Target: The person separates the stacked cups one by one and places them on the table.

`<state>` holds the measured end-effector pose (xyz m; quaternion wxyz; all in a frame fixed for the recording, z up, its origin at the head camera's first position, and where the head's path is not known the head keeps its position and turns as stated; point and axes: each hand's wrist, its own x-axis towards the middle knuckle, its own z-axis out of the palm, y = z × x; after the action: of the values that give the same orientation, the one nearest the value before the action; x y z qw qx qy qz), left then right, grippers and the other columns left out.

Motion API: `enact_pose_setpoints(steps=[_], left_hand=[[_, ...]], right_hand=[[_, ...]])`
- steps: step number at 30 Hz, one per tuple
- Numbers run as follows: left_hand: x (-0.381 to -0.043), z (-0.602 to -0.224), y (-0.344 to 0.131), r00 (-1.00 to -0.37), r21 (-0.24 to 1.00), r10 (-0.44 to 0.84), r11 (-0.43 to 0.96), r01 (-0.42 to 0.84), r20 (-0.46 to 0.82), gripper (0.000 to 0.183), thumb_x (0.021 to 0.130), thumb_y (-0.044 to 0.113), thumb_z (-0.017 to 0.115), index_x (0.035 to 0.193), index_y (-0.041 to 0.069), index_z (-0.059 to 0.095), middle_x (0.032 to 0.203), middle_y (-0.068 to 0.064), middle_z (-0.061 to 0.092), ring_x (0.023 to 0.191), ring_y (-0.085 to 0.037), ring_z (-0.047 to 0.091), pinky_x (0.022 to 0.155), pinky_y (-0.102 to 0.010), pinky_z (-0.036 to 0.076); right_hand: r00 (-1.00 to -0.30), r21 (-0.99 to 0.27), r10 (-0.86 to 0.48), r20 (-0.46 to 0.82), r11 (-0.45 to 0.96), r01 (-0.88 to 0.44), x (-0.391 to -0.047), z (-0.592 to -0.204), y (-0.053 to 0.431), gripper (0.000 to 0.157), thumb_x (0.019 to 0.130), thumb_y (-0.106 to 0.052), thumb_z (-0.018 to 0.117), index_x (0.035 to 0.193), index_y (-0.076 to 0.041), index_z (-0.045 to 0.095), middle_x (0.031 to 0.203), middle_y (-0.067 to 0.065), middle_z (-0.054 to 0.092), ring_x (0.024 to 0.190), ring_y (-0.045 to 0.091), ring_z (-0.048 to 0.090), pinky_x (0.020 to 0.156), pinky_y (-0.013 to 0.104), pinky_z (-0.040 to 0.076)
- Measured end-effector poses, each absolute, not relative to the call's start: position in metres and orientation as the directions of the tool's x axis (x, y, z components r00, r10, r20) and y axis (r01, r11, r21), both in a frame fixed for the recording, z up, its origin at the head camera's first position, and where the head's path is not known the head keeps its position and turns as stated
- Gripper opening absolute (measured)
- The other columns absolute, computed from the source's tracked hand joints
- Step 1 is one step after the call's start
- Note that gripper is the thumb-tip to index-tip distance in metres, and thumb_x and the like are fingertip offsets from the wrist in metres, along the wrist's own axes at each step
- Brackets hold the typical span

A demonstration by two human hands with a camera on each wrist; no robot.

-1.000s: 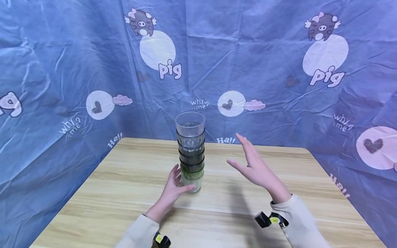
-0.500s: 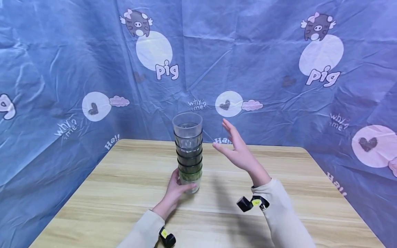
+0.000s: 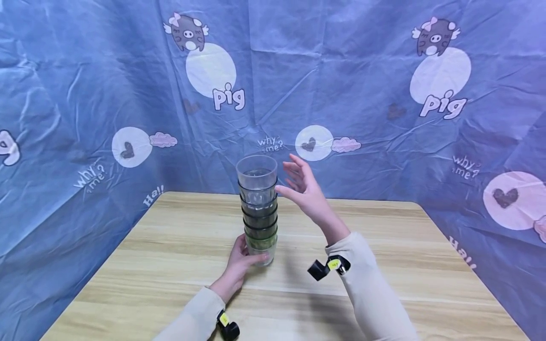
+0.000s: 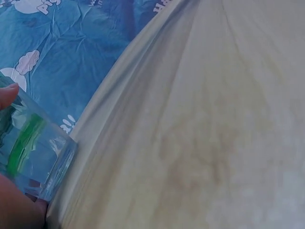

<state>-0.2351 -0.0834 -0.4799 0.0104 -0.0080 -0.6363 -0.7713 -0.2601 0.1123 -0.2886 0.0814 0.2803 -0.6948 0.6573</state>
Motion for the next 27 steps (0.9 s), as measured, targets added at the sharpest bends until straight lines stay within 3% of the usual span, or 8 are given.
enact_pose_setpoints(steps=[9,14,20,27], left_hand=[[-0.237,-0.480,-0.084,-1.000,0.982,-0.001,-0.190,0.009,0.009,0.083,0.066,-0.009,0.079,0.139,-0.001,0.041,0.135,-0.016,0.054,0.121,-0.031,0.052,0.108,-0.044,0.036],[-0.237,-0.480,-0.085,-1.000,0.984,0.002,-0.180,-0.006,-0.006,0.083,0.066,-0.008,0.079,0.139,0.000,0.040,0.136,-0.016,0.053,0.124,-0.033,0.050,0.111,-0.047,0.034],[-0.238,-0.481,-0.086,-1.000,0.985,0.003,-0.173,-0.011,-0.011,0.085,0.066,-0.008,0.079,0.141,-0.001,0.038,0.138,-0.020,0.051,0.126,-0.037,0.048,0.112,-0.050,0.033],[-0.238,-0.483,-0.085,-1.000,0.985,0.004,-0.171,-0.006,-0.006,0.085,0.067,-0.009,0.078,0.141,-0.002,0.038,0.138,-0.020,0.051,0.126,-0.036,0.048,0.112,-0.050,0.033]], right_hand=[[-0.816,-0.857,-0.263,0.515,-0.142,-0.495,-0.269,-0.281,0.092,0.090,0.083,0.001,0.070,0.156,-0.007,0.019,0.151,0.017,0.036,0.142,0.027,0.035,0.115,0.036,0.033],[-0.823,-0.861,-0.257,0.506,-0.088,-0.501,-0.271,-0.274,0.084,0.095,0.080,-0.001,0.075,0.157,-0.009,0.020,0.150,0.015,0.039,0.140,0.024,0.039,0.116,0.038,0.031],[-0.812,-0.846,-0.251,0.526,-0.057,-0.530,-0.273,-0.264,0.078,0.103,0.075,0.007,0.079,0.157,-0.007,0.019,0.146,0.017,0.043,0.137,0.025,0.042,0.113,0.031,0.036],[-0.822,-0.859,-0.322,0.470,0.046,-0.509,-0.276,-0.253,0.080,0.109,0.071,0.004,0.085,0.157,-0.006,0.020,0.142,0.018,0.051,0.130,0.026,0.051,0.110,0.031,0.039]])
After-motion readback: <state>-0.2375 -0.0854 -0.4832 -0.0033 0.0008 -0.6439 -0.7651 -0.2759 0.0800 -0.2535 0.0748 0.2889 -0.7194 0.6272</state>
